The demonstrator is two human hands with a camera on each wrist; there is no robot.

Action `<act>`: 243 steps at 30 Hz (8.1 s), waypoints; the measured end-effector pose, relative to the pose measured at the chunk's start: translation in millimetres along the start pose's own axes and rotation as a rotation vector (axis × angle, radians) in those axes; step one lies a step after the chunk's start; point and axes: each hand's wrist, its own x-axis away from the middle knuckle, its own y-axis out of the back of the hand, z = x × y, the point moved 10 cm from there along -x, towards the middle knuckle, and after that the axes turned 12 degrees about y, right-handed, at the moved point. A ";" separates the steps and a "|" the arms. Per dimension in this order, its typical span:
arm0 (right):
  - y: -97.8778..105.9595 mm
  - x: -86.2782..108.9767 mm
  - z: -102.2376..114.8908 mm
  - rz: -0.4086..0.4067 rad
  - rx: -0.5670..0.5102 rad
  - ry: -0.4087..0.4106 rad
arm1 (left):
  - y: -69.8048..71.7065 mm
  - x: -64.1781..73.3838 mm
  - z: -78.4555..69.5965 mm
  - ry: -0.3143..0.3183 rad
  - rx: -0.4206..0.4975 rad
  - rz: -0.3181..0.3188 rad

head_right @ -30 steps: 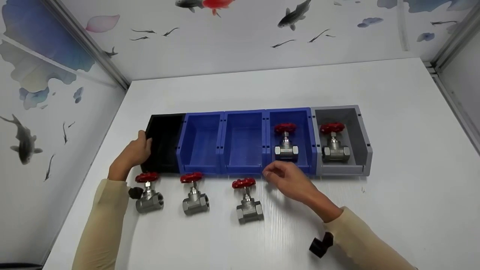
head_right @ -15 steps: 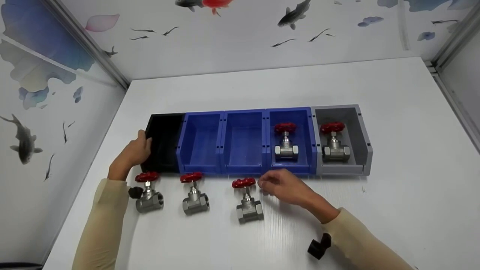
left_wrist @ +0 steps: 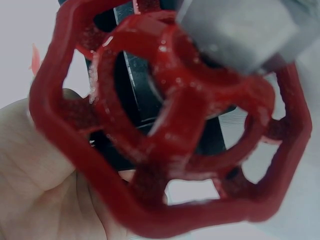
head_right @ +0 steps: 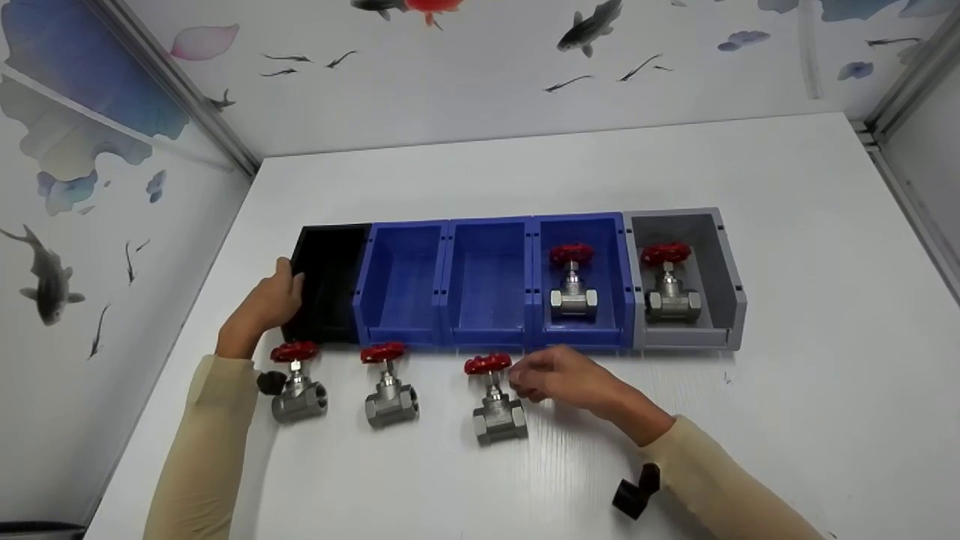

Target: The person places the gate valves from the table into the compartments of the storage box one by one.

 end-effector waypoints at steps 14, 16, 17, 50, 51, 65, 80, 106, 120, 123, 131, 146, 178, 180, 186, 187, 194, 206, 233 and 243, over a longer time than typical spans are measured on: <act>-10.6 -2.7 -8.4 0.005 -0.074 -0.036 | 0.1 0.5 0.0 0.013 0.019 0.005; -10.3 -2.5 -10.7 -0.008 -0.052 -0.062 | 0.3 1.1 -0.1 0.014 0.016 0.008; -10.4 -2.5 -11.4 -0.012 -0.036 -0.072 | 0.4 1.4 0.0 0.014 0.014 0.008; -31.4 -10.9 -6.6 -0.073 -0.102 -0.030 | -0.6 -0.2 0.7 0.011 0.022 0.013; -31.0 -10.3 -6.1 -0.076 -0.089 -0.031 | -0.8 -0.2 0.8 0.011 0.022 0.015; -30.7 -11.2 -1.6 -0.101 -0.061 0.031 | -0.1 2.1 -1.3 0.009 0.025 0.027; -29.2 -11.7 2.2 -0.099 -0.018 0.047 | -0.9 1.4 0.8 0.032 0.025 0.045; -27.9 -14.1 -3.3 -0.090 -0.102 -0.009 | -0.6 0.8 1.0 0.027 0.029 0.046; -35.4 -16.2 7.8 -0.069 -0.258 0.018 | -0.1 1.6 0.0 0.005 0.026 0.029; -37.4 -16.7 9.2 -0.060 -0.300 0.023 | 0.5 2.1 -0.2 0.008 0.030 0.029; -38.9 -16.3 13.7 -0.053 -0.338 0.013 | 1.1 1.9 0.0 0.009 0.035 0.024; -34.0 -17.1 19.9 -0.059 -0.261 0.026 | 0.2 1.9 0.1 0.012 0.037 0.033; -4.9 -29.5 39.8 -0.182 -0.136 0.019 | -0.8 2.4 0.3 0.005 0.029 0.031; -3.5 -30.1 40.7 -0.194 -0.122 0.014 | -1.1 2.1 -0.1 0.001 0.029 0.029; -0.2 -31.3 43.2 -0.219 -0.131 0.007 | -1.1 1.4 0.2 0.011 0.024 0.026; 0.3 -31.9 44.0 -0.221 -0.136 0.012 | -1.0 1.4 0.5 0.014 0.024 0.027; 7.2 -34.5 47.5 -0.260 -0.067 -0.012 | -2.0 0.6 2.3 0.019 0.025 0.035; 12.9 -42.4 48.8 -0.304 -0.042 -0.039 | -3.5 1.4 2.0 0.024 0.041 0.037; 17.7 -65.2 42.2 -0.364 -0.076 -0.019 | -1.4 1.0 1.9 0.015 0.042 0.037; 17.5 -72.7 42.0 -0.409 -0.115 -0.022 | -0.4 0.6 2.1 0.018 0.035 0.035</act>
